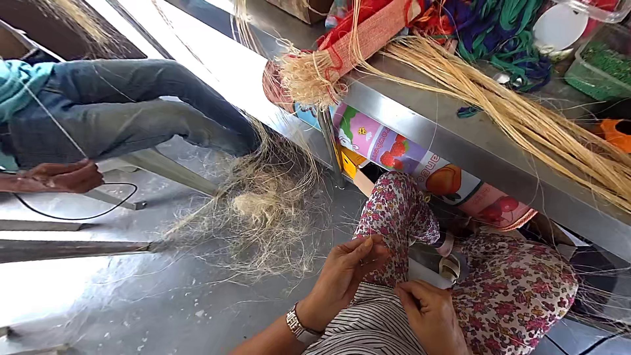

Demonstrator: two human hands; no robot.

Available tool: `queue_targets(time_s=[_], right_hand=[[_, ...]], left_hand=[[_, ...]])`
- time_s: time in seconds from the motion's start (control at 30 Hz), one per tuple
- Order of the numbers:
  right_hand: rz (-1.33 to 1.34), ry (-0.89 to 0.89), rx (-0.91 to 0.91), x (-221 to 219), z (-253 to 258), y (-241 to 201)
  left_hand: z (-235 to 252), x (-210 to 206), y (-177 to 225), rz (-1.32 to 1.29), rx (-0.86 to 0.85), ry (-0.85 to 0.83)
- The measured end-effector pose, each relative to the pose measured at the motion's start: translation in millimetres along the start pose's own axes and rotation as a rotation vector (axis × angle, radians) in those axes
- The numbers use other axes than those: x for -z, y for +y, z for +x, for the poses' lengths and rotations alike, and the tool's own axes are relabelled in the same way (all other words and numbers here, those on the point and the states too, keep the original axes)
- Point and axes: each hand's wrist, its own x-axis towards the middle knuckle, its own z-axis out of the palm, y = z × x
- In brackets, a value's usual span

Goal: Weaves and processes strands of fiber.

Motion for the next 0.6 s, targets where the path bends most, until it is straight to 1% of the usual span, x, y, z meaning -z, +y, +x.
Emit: queue_targets(time_s=[0.07,0.17,0.23,0.3,0.33,0.43,0.5,0.53,0.6], right_hand=[[0.008,-0.022,-0.011,-1,-2,-1],[0.028,-0.068,-0.007,0,-4,0],[0.038,-0.144,0.001,4,-6,1],[0.030,-0.196,0.003,14,-5,0],[0.023,-0.156,0.017,21,-4,-1],[0.020,0.115,0.102,44,3,-1],[-0.025,0.244,0.183,54,9,1],[-0.074,0.272,0.216,56,11,2],[-0.202,0.272,0.277,57,13,5]], left_hand=[[1,-3,2,-0.015,-0.007,0.007],[0,-5,1,-0.027,-0.034,-0.033],[0,-4,0,-0.011,-0.050,-0.093],[1,0,-3,0.100,-0.065,-0.173],[2,3,-3,0.188,-0.072,-0.218],[2,6,-2,0.432,-0.065,-0.342],[1,5,-1,0.529,-0.056,-0.412],[1,4,0,0.563,-0.053,-0.436],[0,3,0,0.611,-0.046,-0.474]])
